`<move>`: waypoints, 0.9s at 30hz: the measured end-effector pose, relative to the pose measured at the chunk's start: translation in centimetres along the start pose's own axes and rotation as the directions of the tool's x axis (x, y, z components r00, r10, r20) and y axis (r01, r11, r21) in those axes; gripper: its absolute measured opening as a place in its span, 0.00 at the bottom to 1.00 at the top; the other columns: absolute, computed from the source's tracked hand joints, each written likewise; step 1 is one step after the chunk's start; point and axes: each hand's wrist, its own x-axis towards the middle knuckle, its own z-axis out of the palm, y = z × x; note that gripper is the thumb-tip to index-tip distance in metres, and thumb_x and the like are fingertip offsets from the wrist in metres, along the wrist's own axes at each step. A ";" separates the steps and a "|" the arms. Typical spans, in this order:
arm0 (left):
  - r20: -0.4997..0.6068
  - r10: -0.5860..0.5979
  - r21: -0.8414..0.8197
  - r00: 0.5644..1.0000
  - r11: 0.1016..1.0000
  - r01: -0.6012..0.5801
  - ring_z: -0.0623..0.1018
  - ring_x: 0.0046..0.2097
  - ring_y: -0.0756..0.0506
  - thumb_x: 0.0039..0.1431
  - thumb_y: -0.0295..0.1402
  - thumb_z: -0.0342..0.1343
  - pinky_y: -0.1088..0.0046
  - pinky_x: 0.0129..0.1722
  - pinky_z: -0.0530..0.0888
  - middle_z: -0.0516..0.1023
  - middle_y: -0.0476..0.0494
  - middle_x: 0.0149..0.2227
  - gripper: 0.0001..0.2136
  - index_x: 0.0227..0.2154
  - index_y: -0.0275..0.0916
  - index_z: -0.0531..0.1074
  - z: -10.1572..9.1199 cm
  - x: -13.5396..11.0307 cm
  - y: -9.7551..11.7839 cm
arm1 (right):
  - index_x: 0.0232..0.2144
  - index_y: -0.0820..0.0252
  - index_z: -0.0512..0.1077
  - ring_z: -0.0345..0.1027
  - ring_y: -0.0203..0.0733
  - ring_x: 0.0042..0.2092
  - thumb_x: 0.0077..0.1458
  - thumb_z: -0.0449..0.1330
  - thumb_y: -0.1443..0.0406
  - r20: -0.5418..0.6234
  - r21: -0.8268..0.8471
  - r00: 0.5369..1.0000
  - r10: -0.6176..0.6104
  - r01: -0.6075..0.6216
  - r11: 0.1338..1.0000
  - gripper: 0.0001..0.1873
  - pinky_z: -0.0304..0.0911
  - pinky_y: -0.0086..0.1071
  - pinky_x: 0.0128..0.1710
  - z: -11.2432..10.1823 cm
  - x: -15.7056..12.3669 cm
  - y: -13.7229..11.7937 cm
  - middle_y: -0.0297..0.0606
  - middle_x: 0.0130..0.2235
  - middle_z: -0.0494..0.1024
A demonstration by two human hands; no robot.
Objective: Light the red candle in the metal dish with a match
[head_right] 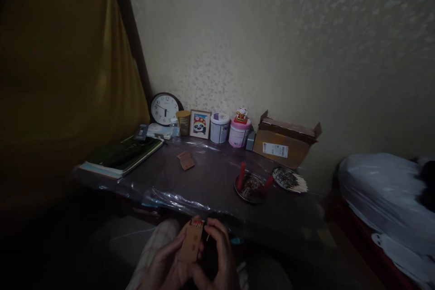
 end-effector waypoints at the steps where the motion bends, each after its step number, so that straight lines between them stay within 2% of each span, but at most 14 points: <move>1: 0.013 0.003 -0.033 1.000 0.999 -0.003 0.80 0.44 0.42 0.57 0.34 0.57 0.71 0.35 0.71 0.83 0.45 0.38 0.16 0.49 0.49 0.73 -0.1 0.1 -0.1 | 0.56 0.51 0.61 0.62 0.52 0.61 0.51 0.63 0.66 0.002 0.011 1.000 0.002 -0.002 1.000 0.30 0.63 0.43 0.58 0.0 0.0 0.0 0.44 0.60 0.65; 4: 0.051 -0.005 -0.115 0.999 0.993 0.010 0.81 0.42 0.42 0.57 0.32 0.57 0.72 0.33 0.70 0.84 0.45 0.35 0.16 0.49 0.47 0.74 -0.3 0.2 -0.3 | 0.56 0.50 0.62 0.61 0.51 0.61 0.50 0.62 0.68 0.014 0.045 1.000 0.014 -0.015 0.999 0.31 0.62 0.42 0.59 0.1 -0.1 0.0 0.42 0.59 0.65; 9: 0.066 -0.023 -0.113 0.998 0.993 0.030 0.81 0.37 0.44 0.59 0.34 0.55 0.73 0.32 0.69 0.83 0.44 0.33 0.14 0.48 0.46 0.74 -0.7 0.3 -0.7 | 0.57 0.48 0.61 0.61 0.51 0.60 0.49 0.62 0.69 0.016 0.066 1.000 0.012 -0.013 0.998 0.32 0.61 0.42 0.58 0.2 -0.3 0.0 0.41 0.59 0.65; 13: 0.064 -0.029 -0.100 0.998 0.994 0.035 0.81 0.41 0.41 0.57 0.35 0.57 0.72 0.32 0.70 0.83 0.45 0.33 0.16 0.49 0.48 0.74 -0.7 0.5 -0.8 | 0.56 0.49 0.62 0.63 0.51 0.59 0.50 0.60 0.70 -0.002 0.049 1.000 0.017 -0.017 0.999 0.30 0.63 0.41 0.56 0.1 -0.5 0.1 0.42 0.58 0.67; 17: 0.063 -0.045 -0.060 0.997 0.997 0.049 0.80 0.44 0.40 0.58 0.37 0.56 0.71 0.33 0.70 0.83 0.44 0.33 0.16 0.50 0.47 0.73 0.0 0.2 -0.5 | 0.55 0.50 0.64 0.65 0.52 0.57 0.54 0.60 0.63 -0.017 0.032 1.000 0.023 -0.023 0.999 0.25 0.63 0.39 0.55 0.3 -0.8 0.3 0.42 0.56 0.68; 20: 0.053 -0.039 -0.021 0.998 0.999 0.040 0.79 0.47 0.40 0.58 0.37 0.55 0.69 0.37 0.71 0.82 0.44 0.35 0.13 0.45 0.45 0.76 0.3 -0.1 -0.3 | 0.53 0.50 0.66 0.66 0.50 0.55 0.58 0.57 0.55 -0.087 0.026 0.996 0.033 -0.031 0.999 0.21 0.63 0.36 0.54 0.9 -0.9 0.7 0.41 0.53 0.70; 23: 0.003 0.009 0.056 1.000 0.998 -0.010 0.78 0.49 0.39 0.58 0.39 0.55 0.66 0.42 0.72 0.82 0.45 0.40 0.12 0.43 0.46 0.76 0.3 -0.2 -0.1 | 0.52 0.49 0.67 0.67 0.49 0.53 0.58 0.56 0.51 -0.162 0.030 0.986 0.048 -0.044 0.999 0.21 0.64 0.34 0.53 1.1 -0.9 0.9 0.39 0.52 0.71; 27: -0.104 0.176 0.302 0.979 0.943 -0.138 0.78 0.48 0.37 0.53 0.41 0.62 0.63 0.44 0.72 0.80 0.42 0.47 0.15 0.44 0.47 0.76 0.4 -0.4 0.7 | 0.51 0.47 0.68 0.69 0.47 0.53 0.56 0.60 0.55 -0.209 0.021 0.973 0.101 -0.099 0.995 0.20 0.64 0.31 0.52 0.4 -0.8 1.2 0.36 0.51 0.73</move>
